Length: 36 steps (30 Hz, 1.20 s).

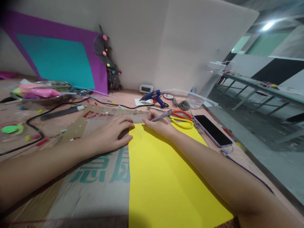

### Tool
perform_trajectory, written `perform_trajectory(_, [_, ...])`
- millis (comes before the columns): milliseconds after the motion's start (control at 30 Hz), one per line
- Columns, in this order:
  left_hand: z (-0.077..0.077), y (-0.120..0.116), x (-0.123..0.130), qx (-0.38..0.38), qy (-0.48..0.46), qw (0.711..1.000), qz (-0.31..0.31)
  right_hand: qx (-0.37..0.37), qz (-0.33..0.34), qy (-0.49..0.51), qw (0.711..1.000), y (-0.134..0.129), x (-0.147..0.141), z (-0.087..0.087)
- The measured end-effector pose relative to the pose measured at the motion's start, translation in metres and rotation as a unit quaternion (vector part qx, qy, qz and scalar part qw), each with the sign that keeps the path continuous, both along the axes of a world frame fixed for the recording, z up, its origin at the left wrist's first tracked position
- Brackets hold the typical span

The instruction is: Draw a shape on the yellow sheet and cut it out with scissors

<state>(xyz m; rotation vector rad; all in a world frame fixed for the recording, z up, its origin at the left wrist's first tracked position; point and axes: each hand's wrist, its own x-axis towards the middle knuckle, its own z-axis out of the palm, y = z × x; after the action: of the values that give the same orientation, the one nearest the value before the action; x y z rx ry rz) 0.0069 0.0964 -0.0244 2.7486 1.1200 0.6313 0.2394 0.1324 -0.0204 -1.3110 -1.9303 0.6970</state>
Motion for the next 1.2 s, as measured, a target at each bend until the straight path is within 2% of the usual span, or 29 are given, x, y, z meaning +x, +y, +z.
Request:
perform_trajectory(300, [0.0008,-0.0005,0.0002,-0.002,0.01,1.0,0.004,-0.021,-0.013,-0.023,0.999,-0.0009,0.0018,-0.0007])
perform_trajectory(500, [0.0003,0.0,0.0005,-0.007,0.001,1.0,0.005,0.042,-0.03,-0.055,0.997,-0.0015,-0.0011,0.0035])
perform_trajectory(700, [0.002,-0.0001,0.0006,-0.011,-0.002,1.0,0.003,0.008,-0.024,-0.045,0.999,-0.0023,-0.0009,0.0019])
perform_trajectory(900, [0.0022,-0.0008,0.0005,-0.005,0.012,1.0,0.002,0.05,-0.038,-0.071,0.995,-0.001,-0.0009,0.0047])
perform_trajectory(1200, [0.0024,-0.0005,0.0014,-0.002,0.016,1.0,0.003,-0.003,-0.03,-0.037,0.999,-0.0054,-0.0027,0.0047])
